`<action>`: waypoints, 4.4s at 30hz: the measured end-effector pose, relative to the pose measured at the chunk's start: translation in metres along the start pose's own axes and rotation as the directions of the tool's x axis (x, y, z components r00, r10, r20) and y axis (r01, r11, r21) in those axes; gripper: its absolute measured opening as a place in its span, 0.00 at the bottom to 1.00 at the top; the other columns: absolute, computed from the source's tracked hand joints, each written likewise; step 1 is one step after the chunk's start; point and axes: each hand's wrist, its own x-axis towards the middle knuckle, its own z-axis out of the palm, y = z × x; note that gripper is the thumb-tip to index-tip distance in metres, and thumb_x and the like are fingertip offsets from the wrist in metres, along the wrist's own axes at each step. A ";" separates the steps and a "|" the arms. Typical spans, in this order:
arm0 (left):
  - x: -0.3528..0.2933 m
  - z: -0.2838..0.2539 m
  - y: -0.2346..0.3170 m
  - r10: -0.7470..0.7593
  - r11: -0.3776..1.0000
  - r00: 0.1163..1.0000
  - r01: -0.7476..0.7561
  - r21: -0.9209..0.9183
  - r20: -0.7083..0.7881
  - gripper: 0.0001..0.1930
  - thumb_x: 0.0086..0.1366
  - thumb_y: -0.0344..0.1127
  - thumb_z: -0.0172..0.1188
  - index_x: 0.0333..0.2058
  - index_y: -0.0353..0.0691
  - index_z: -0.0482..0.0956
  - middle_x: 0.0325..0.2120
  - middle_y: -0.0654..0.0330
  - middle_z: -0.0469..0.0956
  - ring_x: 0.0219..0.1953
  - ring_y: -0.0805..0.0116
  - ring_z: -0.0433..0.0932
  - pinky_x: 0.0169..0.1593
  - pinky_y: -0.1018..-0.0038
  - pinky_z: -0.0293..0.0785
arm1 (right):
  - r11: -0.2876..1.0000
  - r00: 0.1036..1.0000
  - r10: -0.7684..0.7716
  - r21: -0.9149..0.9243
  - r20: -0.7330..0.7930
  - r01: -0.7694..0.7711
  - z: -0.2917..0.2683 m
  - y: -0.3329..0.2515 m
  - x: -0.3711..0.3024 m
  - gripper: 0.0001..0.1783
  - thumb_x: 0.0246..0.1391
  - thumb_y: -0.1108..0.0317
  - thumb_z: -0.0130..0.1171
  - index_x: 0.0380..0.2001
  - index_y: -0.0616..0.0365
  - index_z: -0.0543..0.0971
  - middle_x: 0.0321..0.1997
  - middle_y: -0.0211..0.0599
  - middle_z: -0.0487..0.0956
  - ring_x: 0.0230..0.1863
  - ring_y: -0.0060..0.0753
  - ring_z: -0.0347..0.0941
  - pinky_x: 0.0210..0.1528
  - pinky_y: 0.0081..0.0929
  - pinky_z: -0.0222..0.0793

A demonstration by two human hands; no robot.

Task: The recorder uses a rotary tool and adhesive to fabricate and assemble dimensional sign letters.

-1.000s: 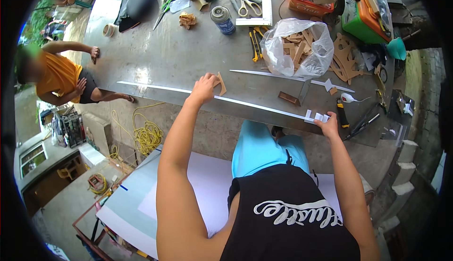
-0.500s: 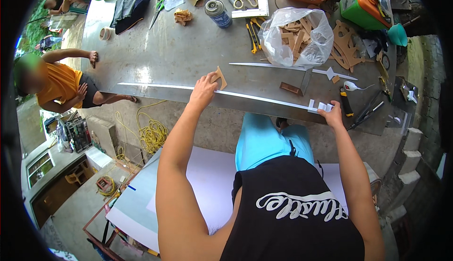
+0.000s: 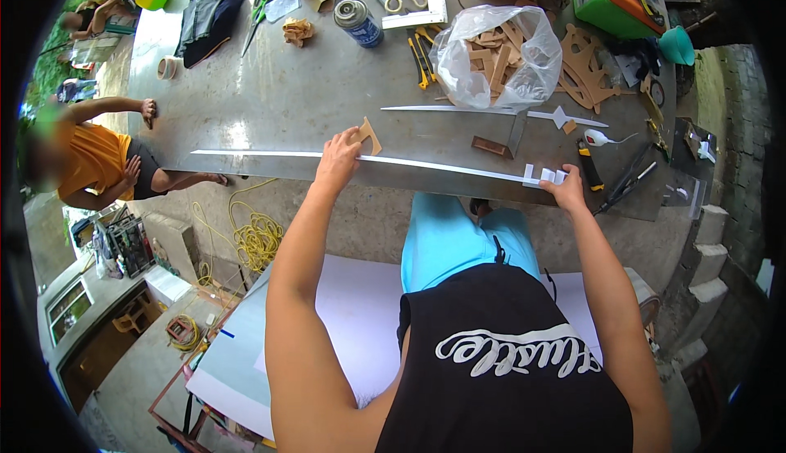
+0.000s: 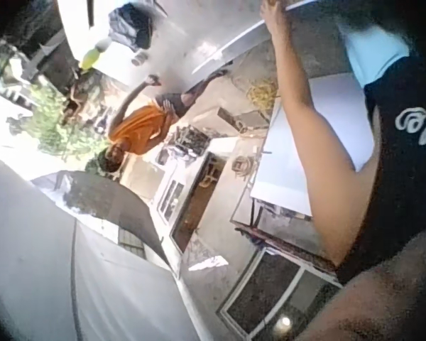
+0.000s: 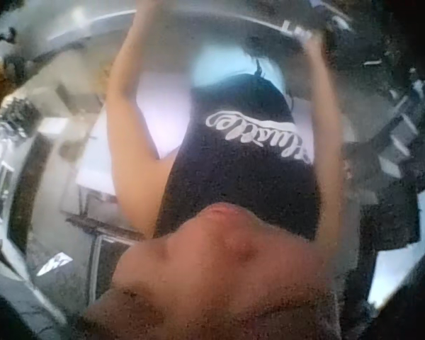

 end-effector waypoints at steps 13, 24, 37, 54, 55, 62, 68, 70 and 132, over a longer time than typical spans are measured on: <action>0.004 0.000 0.008 0.031 0.999 0.998 -0.032 -0.024 -0.061 0.19 0.50 0.21 0.66 0.42 0.43 0.78 0.57 0.62 0.78 0.61 0.56 0.74 0.61 0.58 0.70 | 1.000 1.000 -0.003 0.009 0.009 0.003 -0.003 -0.002 -0.003 0.54 0.39 0.58 0.86 0.66 0.65 0.67 0.65 0.59 0.73 0.64 0.55 0.73 0.66 0.44 0.71; 0.004 -0.011 0.049 -0.023 0.997 0.995 0.030 0.066 -0.099 0.32 0.56 0.26 0.69 0.61 0.50 0.74 0.63 0.59 0.73 0.66 0.56 0.71 0.68 0.51 0.61 | 0.998 0.998 -0.056 -0.028 -0.038 0.055 0.010 -0.002 -0.001 0.55 0.34 0.54 0.88 0.63 0.64 0.70 0.61 0.60 0.76 0.63 0.57 0.74 0.66 0.45 0.71; 0.060 0.053 0.283 0.259 0.934 0.966 -0.255 -0.253 -0.016 0.21 0.62 0.39 0.70 0.53 0.45 0.80 0.51 0.56 0.77 0.57 0.52 0.75 0.60 0.54 0.66 | 0.997 1.000 0.031 0.074 -0.004 -0.030 0.008 -0.015 -0.014 0.58 0.35 0.54 0.88 0.65 0.61 0.65 0.66 0.62 0.67 0.65 0.61 0.71 0.68 0.43 0.70; 0.080 0.088 0.306 0.387 0.907 0.916 -0.398 -0.135 -0.103 0.21 0.55 0.29 0.69 0.50 0.51 0.85 0.48 0.62 0.79 0.50 0.57 0.77 0.52 0.58 0.72 | 0.975 0.990 -0.069 0.202 -0.120 0.093 0.015 -0.015 -0.031 0.53 0.39 0.58 0.86 0.64 0.59 0.65 0.63 0.63 0.68 0.61 0.66 0.72 0.63 0.48 0.72; 0.080 0.088 0.307 0.385 0.904 0.915 -0.400 -0.151 -0.120 0.21 0.55 0.29 0.69 0.49 0.51 0.86 0.49 0.63 0.79 0.50 0.57 0.77 0.52 0.59 0.72 | 0.974 0.991 -0.066 0.209 -0.116 0.089 0.016 -0.014 -0.033 0.53 0.39 0.58 0.86 0.64 0.59 0.65 0.63 0.63 0.68 0.61 0.66 0.72 0.63 0.48 0.72; 0.077 0.091 0.308 0.392 0.900 0.902 -0.417 -0.125 -0.183 0.18 0.55 0.29 0.69 0.46 0.50 0.88 0.49 0.64 0.80 0.49 0.59 0.78 0.51 0.61 0.72 | 0.951 0.959 -0.133 0.242 -0.249 0.195 0.026 -0.010 -0.050 0.50 0.45 0.59 0.83 0.66 0.58 0.65 0.62 0.58 0.69 0.60 0.63 0.73 0.61 0.48 0.72; 0.077 0.090 0.310 0.360 0.912 0.918 -0.384 -0.142 -0.165 0.18 0.55 0.29 0.70 0.46 0.51 0.88 0.50 0.64 0.80 0.49 0.59 0.78 0.52 0.60 0.72 | 0.895 0.946 -0.172 0.357 -0.273 0.266 0.025 0.006 -0.058 0.49 0.50 0.61 0.80 0.70 0.59 0.64 0.62 0.52 0.71 0.57 0.48 0.77 0.60 0.41 0.75; 0.077 0.090 0.307 0.371 0.908 0.914 -0.394 -0.145 -0.164 0.19 0.55 0.29 0.70 0.46 0.52 0.88 0.50 0.64 0.80 0.50 0.59 0.77 0.52 0.60 0.72 | 0.877 0.955 -0.164 0.407 -0.249 0.257 0.022 0.004 -0.056 0.49 0.51 0.61 0.80 0.71 0.59 0.64 0.62 0.51 0.71 0.56 0.44 0.77 0.59 0.40 0.76; 0.081 0.089 0.296 0.214 0.892 0.976 -0.175 -0.417 0.048 0.23 0.68 0.39 0.66 0.61 0.47 0.78 0.48 0.66 0.85 0.49 0.56 0.80 0.52 0.58 0.72 | 0.892 0.915 -0.338 0.236 -0.219 0.386 0.017 0.015 -0.036 0.44 0.46 0.69 0.79 0.67 0.54 0.70 0.59 0.50 0.73 0.59 0.53 0.75 0.61 0.42 0.73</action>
